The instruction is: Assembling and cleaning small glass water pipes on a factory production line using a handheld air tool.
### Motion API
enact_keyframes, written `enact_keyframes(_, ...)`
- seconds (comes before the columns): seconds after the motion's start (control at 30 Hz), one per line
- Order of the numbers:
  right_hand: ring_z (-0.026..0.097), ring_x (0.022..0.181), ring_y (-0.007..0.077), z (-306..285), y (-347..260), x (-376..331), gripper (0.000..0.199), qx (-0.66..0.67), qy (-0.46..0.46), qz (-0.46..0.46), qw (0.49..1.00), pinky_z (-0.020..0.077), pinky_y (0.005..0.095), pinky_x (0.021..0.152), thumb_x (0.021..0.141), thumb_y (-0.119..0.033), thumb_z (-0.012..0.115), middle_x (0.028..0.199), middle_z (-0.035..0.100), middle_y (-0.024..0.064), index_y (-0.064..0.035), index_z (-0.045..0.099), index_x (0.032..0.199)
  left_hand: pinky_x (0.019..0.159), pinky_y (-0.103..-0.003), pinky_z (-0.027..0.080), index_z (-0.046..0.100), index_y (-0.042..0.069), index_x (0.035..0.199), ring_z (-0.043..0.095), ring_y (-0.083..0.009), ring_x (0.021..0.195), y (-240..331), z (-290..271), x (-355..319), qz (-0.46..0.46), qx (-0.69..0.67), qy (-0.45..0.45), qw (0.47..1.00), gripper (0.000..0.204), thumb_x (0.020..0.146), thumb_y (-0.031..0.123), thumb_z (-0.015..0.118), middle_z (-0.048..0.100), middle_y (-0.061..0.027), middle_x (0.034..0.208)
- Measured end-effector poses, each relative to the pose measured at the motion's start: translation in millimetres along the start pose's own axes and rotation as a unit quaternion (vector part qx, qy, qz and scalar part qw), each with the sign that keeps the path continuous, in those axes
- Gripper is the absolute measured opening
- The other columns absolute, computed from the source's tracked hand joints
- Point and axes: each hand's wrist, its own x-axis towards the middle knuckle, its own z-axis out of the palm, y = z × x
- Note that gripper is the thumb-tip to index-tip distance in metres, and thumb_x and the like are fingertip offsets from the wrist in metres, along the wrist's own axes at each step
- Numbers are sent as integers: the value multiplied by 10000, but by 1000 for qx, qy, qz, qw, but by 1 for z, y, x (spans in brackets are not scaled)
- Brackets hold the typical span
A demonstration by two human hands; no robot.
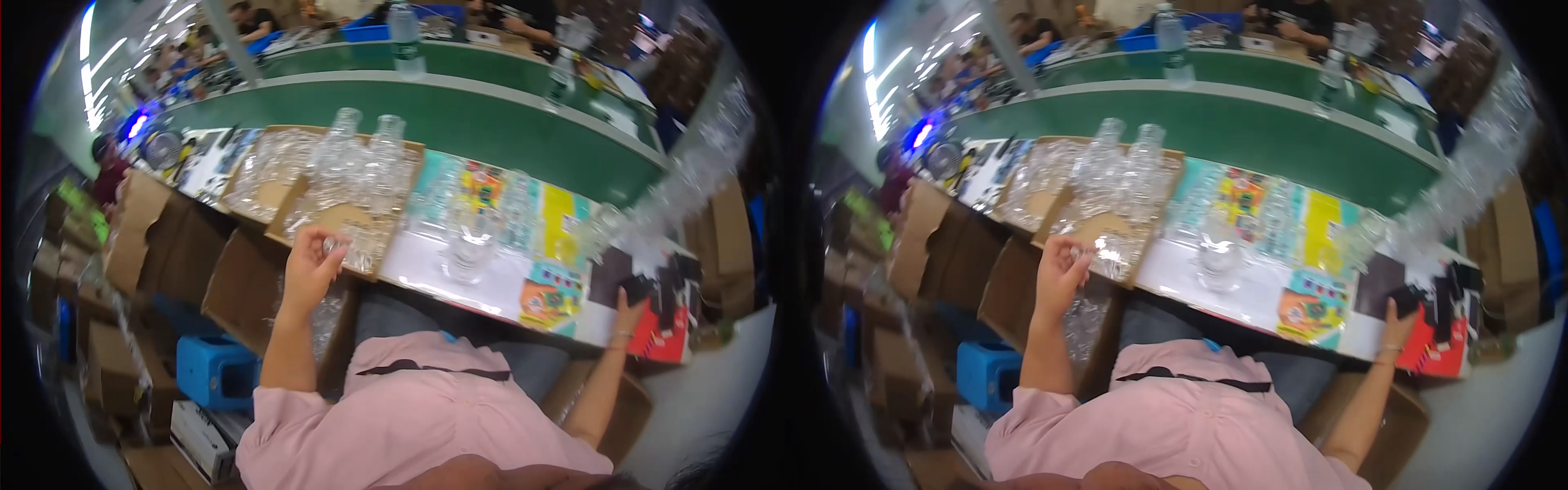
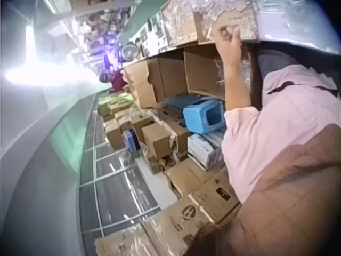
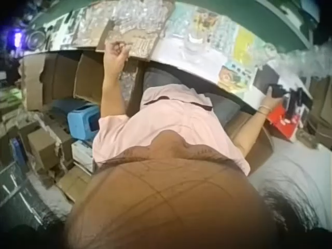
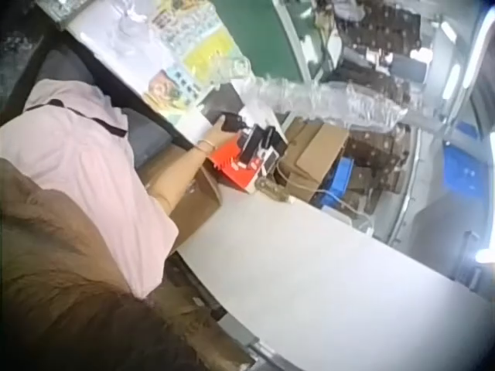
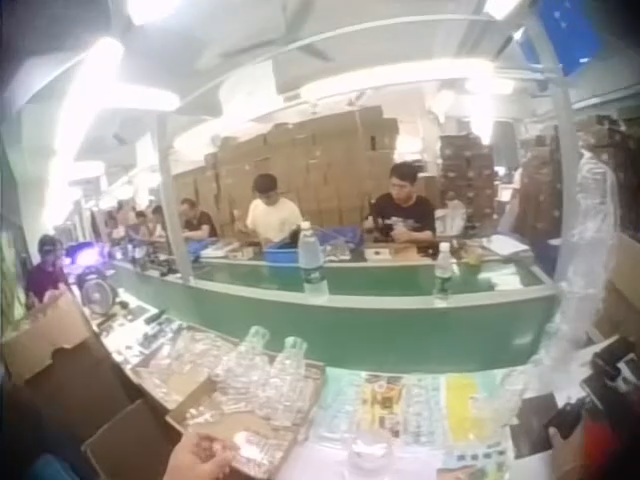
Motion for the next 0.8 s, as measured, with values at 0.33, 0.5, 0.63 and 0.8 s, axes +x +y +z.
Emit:
enact_keyframes(0.33, 533, 1034, 238, 10, 20, 16, 608, -13, -13, -26, 999, 391, 331, 916, 812, -266, 644, 1151, 537, 180, 79, 377, 1235, 607, -257, 449, 621, 43, 969, 540, -132, 639, -79, -25, 87, 98, 350, 16, 932, 235, 743, 89, 666, 614, -90, 814)
enact_keyframes(0.5, 553, 976, 250, -3, 27, 8, 530, -35, 30, -2, 999, 405, 342, 885, 822, -258, 630, 1113, 562, 174, 92, 435, 1170, 639, -285, 462, 617, 20, 966, 563, -209, 694, -81, -82, 108, 106, 326, 125, 931, 209, 758, 39, 610, 576, -122, 1021)
enact_keyframes(0.63, 552, 961, 231, -1, 33, 19, 467, -61, -38, 11, 997, 402, 328, 881, 821, -266, 633, 1099, 572, 147, 77, 498, 1106, 787, -365, 465, 643, 63, 950, 593, -294, 902, -112, -193, 127, 36, 631, 116, 766, 209, 745, 81, 603, 635, -144, 930)
enact_keyframes(0.8, 547, 960, 202, -6, 24, 14, 428, -6, -23, 19, 1000, 395, 312, 885, 825, -252, 632, 1070, 589, 116, 70, 523, 1085, 772, -376, 467, 641, 61, 929, 595, -305, 903, -103, -226, 162, -163, 662, -129, 720, 193, 751, 104, 582, 638, -144, 904)
